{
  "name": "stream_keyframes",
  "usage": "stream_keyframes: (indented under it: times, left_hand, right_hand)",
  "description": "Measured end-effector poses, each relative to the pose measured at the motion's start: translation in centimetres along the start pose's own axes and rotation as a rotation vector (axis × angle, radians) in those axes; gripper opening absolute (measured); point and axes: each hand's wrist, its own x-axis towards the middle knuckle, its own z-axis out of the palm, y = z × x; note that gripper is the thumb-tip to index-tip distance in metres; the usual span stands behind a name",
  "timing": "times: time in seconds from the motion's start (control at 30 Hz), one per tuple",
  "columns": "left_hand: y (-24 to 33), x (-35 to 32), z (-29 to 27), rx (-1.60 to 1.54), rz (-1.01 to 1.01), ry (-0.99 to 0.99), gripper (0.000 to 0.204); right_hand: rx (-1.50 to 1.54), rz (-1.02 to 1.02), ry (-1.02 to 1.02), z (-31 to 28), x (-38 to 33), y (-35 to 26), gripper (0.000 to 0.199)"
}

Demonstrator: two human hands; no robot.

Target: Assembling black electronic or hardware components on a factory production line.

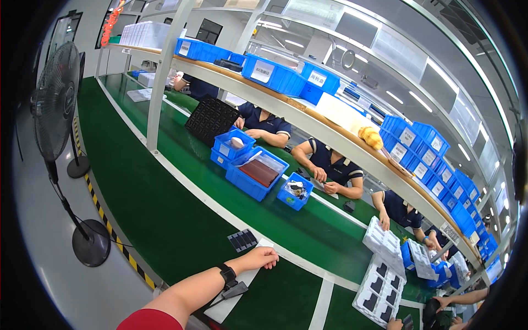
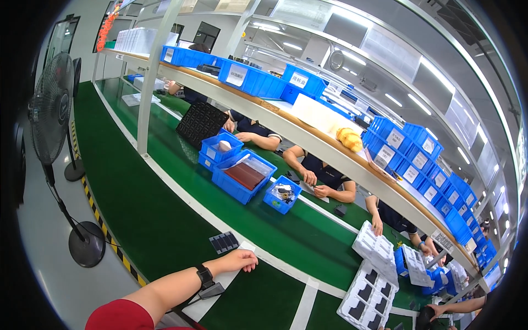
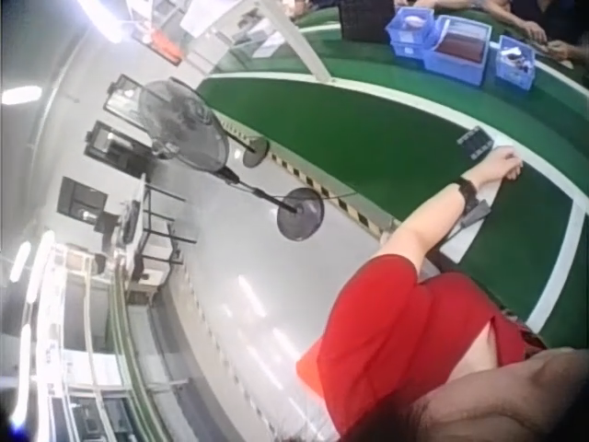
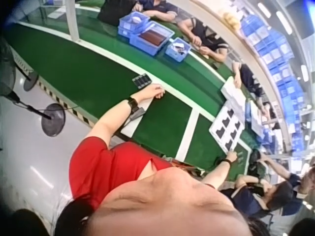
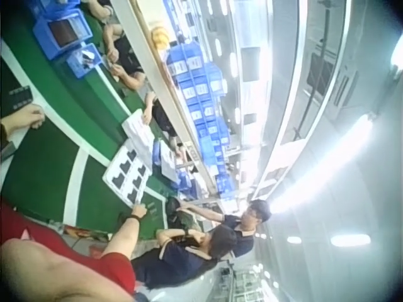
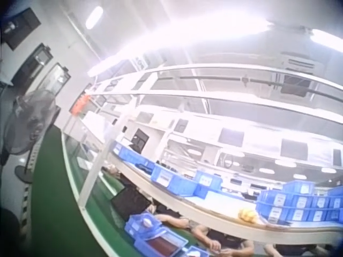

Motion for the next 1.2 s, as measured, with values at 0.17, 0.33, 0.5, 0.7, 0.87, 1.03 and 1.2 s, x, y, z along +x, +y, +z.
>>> stream_keyframes:
  times: [0.17, 0.33, 0.5, 0.7, 0.87, 1.03, 1.2]
  left_hand:
    - [0.3, 0.8, 0.5, -0.029, -0.010, -0.030, 0.014]
    - [0.6, 0.5, 0.1, -0.040, -0.015, 0.044, 0.015]
    - [1.5, 0.2, 0.5, 0.000, -0.027, 0.046, 0.015]
    - [1.3, -0.5, 0.4, 0.022, -0.015, 0.066, 0.015]
    - [1.4, -0.3, 0.9, 0.012, -0.031, 0.076, 0.015]
    - [1.2, -0.5, 0.5, 0.015, -0.018, 0.094, 0.015]
    - [1.3, -0.5, 0.6, 0.004, -0.011, 0.107, 0.015]
  right_hand:
    - [0.370, 0.061, 0.104, 6.2, 2.2, 5.3, 0.028]
    - [0.287, 0.125, 0.029, 1.5, 1.7, 0.5, 0.029]
    - [0.238, 0.198, -0.060, 0.0, 1.1, 0.0, 0.025]
    - [0.179, 0.121, -0.161, -2.5, 1.0, -1.7, 0.016]
    - [0.139, 0.048, -0.137, -1.8, 2.0, -0.1, 0.019]
    - [0.639, 0.250, -0.451, -0.9, 4.0, 3.3, 0.019]
    - [1.692, 0.285, -0.655, -3.4, 4.2, 4.8, 0.027]
